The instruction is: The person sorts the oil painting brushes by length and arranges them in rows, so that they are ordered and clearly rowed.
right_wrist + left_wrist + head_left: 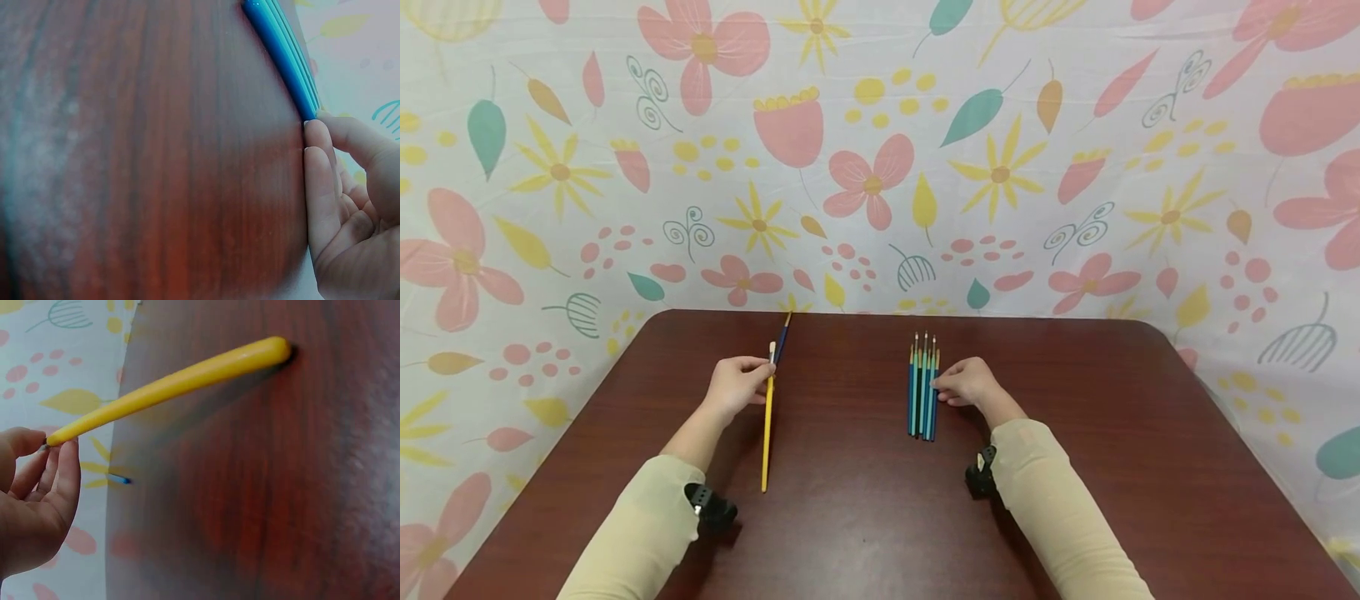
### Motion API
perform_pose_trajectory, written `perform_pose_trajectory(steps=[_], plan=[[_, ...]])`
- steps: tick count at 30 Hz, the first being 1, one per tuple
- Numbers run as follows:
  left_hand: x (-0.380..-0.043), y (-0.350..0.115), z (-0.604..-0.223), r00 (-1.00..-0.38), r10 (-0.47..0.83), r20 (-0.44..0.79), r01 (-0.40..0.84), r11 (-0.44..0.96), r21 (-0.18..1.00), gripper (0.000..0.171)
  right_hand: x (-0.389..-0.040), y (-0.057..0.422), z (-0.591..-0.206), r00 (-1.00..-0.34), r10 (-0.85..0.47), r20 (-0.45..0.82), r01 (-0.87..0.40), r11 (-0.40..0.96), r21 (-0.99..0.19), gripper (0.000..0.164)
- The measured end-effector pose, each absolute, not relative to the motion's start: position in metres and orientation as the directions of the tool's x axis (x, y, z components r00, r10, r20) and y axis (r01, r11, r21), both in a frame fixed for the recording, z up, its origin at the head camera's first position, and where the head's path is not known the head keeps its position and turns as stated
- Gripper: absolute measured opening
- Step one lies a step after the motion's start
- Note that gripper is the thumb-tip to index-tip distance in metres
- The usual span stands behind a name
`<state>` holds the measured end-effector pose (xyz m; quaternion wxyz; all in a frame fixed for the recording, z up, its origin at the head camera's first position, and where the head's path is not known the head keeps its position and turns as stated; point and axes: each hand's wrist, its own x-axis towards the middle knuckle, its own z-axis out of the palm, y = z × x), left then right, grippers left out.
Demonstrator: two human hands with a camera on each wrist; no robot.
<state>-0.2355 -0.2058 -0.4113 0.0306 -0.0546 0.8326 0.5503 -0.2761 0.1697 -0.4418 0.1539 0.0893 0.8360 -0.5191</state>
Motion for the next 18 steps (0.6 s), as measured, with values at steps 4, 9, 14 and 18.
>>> perform_pose_trajectory(steps=[4,9,14,18], plan=[[-0.234,-0.210,-0.419,-0.991,-0.059,-0.118,-0.132,0.397,0.908,0.035,-0.276,0.170,-0.443,-0.936,-0.020,-0.352,0.308,0.442,-0.842,0.027],[-0.230,-0.214,-0.429,-0.989,-0.072,-0.126,-0.145,0.438,0.887,0.033,-0.275,0.170,-0.443,-0.938,-0.023,-0.346,0.299,0.452,-0.841,0.027],[-0.227,-0.217,-0.434,-0.987,-0.102,-0.122,-0.156,0.478,0.864,0.030,-0.275,0.170,-0.442,-0.939,-0.023,-0.343,0.296,0.455,-0.840,0.026],[-0.225,-0.217,-0.437,-0.984,-0.131,-0.117,-0.167,0.494,0.853,0.028,-0.276,0.171,-0.443,-0.938,-0.027,-0.345,0.297,0.450,-0.843,0.027]])
